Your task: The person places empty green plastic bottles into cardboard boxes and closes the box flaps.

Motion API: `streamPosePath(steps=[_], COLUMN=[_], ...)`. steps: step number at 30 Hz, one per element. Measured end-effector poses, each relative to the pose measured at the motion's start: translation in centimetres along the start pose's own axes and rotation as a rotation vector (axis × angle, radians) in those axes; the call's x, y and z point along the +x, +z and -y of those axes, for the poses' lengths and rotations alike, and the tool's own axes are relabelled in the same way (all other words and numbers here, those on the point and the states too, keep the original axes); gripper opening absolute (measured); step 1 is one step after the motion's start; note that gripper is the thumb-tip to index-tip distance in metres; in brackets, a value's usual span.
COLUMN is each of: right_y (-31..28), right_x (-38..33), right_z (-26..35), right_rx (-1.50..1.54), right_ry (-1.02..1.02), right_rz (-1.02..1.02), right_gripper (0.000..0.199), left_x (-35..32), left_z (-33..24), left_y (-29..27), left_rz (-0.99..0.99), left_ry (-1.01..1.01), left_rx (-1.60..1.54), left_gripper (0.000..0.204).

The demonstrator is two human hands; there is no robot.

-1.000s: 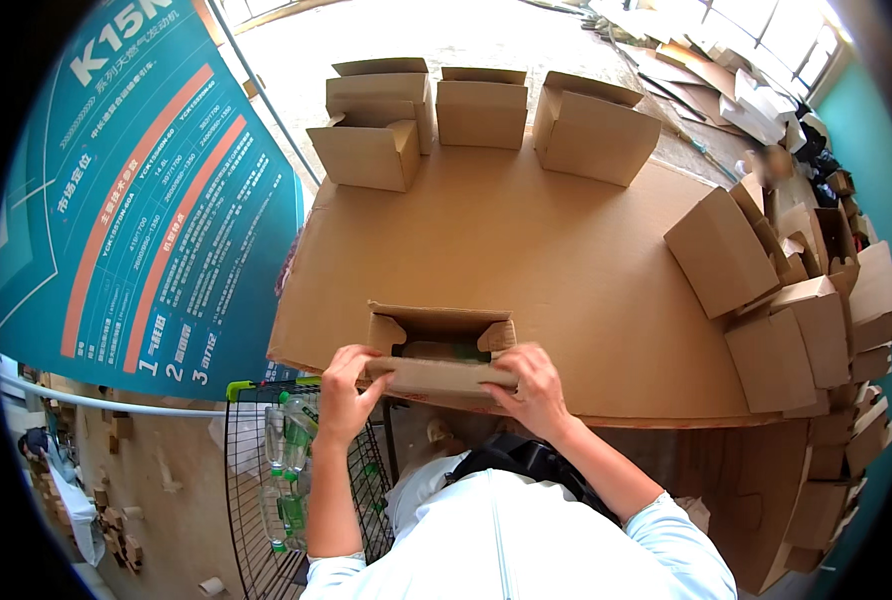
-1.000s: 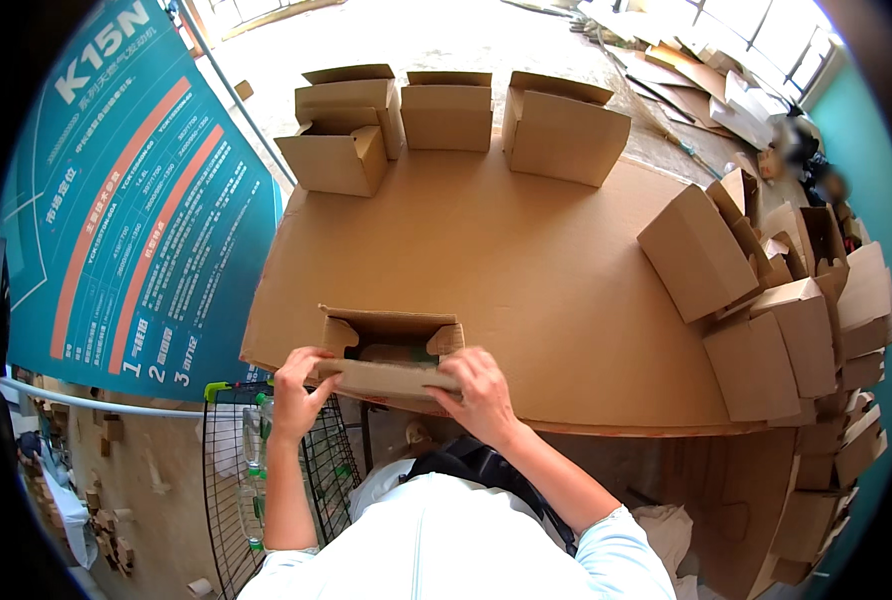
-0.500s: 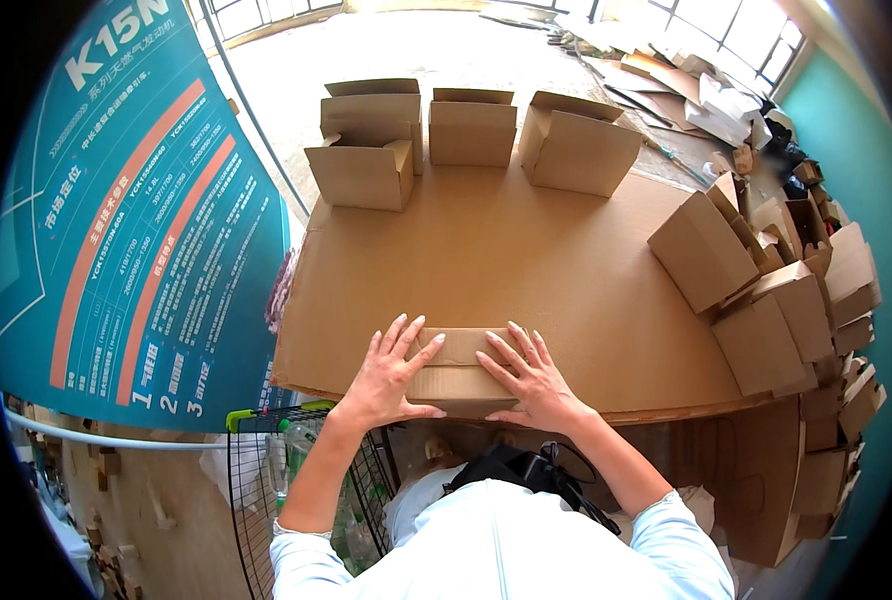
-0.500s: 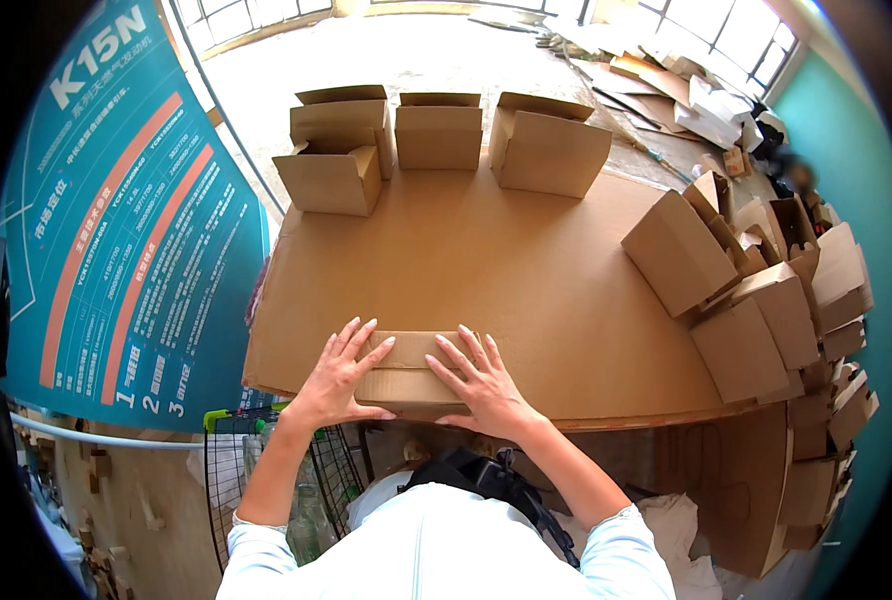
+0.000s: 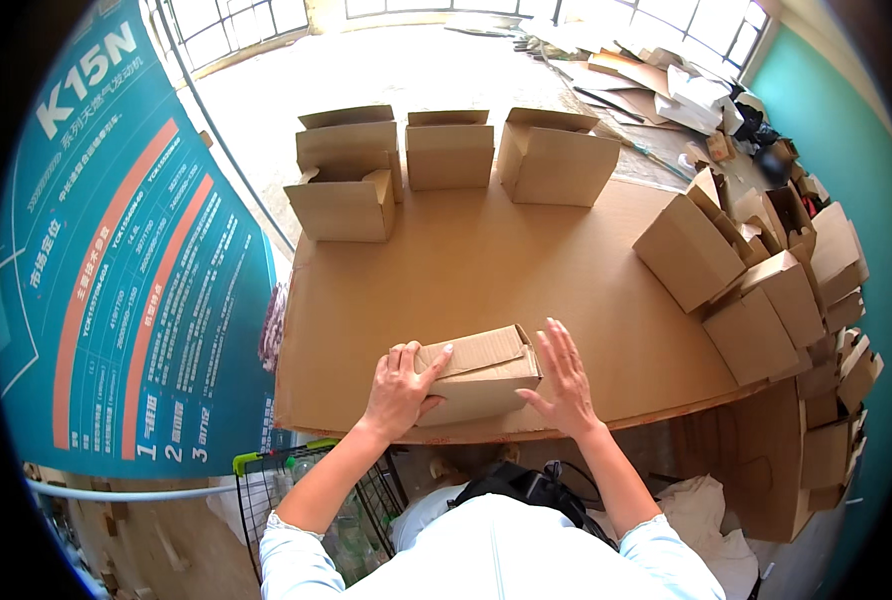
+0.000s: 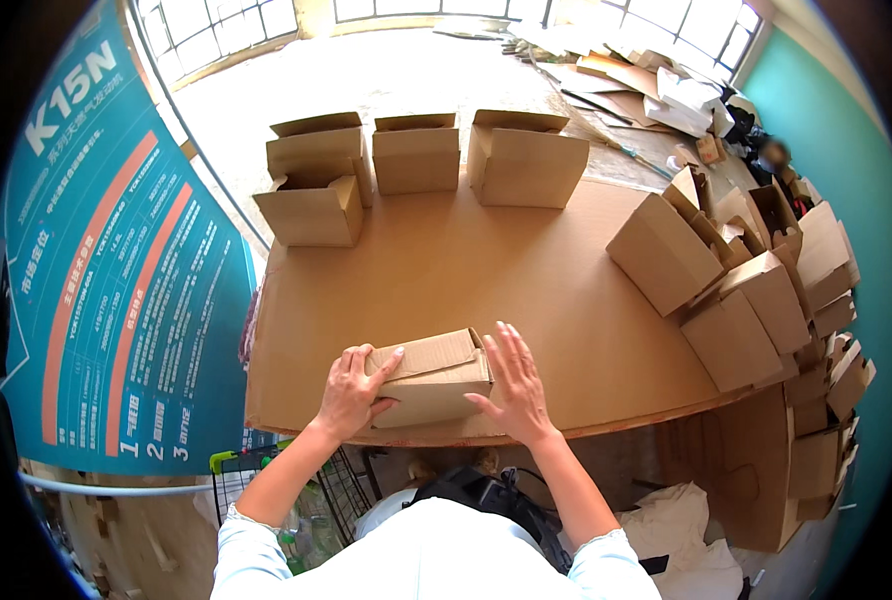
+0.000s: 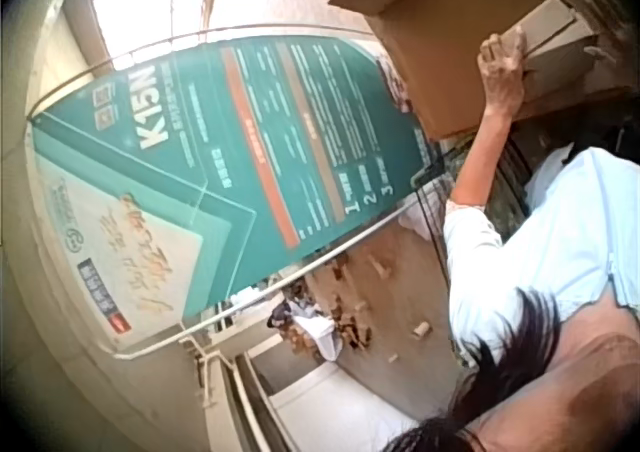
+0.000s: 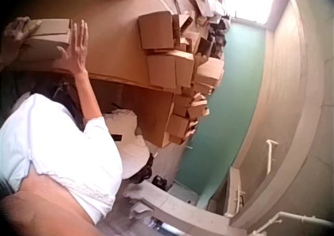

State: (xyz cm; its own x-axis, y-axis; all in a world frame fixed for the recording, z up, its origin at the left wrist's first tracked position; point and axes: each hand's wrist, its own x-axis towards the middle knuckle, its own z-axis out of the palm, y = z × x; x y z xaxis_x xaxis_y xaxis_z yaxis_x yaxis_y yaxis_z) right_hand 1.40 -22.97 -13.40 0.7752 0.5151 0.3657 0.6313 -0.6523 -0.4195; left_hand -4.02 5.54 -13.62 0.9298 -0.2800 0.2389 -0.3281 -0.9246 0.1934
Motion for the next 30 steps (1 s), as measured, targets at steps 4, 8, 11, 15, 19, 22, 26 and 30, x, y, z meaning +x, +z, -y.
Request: streamPosePath(steps=[4,8,11,15,19,22,26,30], right_y=[0.4,3.5,5.8,5.7,5.5,5.4,5.3,4.7], right_x=[-3.3,-7.0,-8.8,-8.3,-8.6,-8.3,-8.5,-8.6], right_z=[-4.4,-9.7,-11.3,-10.8,-10.9,-10.8,-10.8,-10.5], right_rx=[-0.021,-0.172,-0.277,-0.313,-0.292,-0.289,-0.264,-0.268], right_ry=[0.156,0.319,0.340,0.337,0.368,0.378,0.392,0.403], right_rz=[-0.040,0.038,0.105,0.126,0.138,0.140,0.142,0.149], right_gripper=[0.078,0.074,0.071,0.066,0.065,0.065,0.063,0.063], left_x=[3.0,9.2,15.2,22.8,29.1,31.5,32.5,33.8], left_z=[1.4,5.0,8.1,12.9,17.1,19.0,20.1,19.4], left_y=[1.5,3.1,5.0,7.3,8.9,9.5,9.4,9.3], left_rz=[-0.061,-0.092,-0.096,-0.121,-0.141,-0.126,-0.155,-0.131], left_ry=[0.032,0.094,0.048,-0.021,-0.053,-0.078,-0.050,-0.085], left_rx=[0.045,0.079,0.141,0.341,0.413,0.434,0.452,0.468], left_gripper=[0.088,0.090,0.093,0.103,0.108,0.109,0.104,0.096])
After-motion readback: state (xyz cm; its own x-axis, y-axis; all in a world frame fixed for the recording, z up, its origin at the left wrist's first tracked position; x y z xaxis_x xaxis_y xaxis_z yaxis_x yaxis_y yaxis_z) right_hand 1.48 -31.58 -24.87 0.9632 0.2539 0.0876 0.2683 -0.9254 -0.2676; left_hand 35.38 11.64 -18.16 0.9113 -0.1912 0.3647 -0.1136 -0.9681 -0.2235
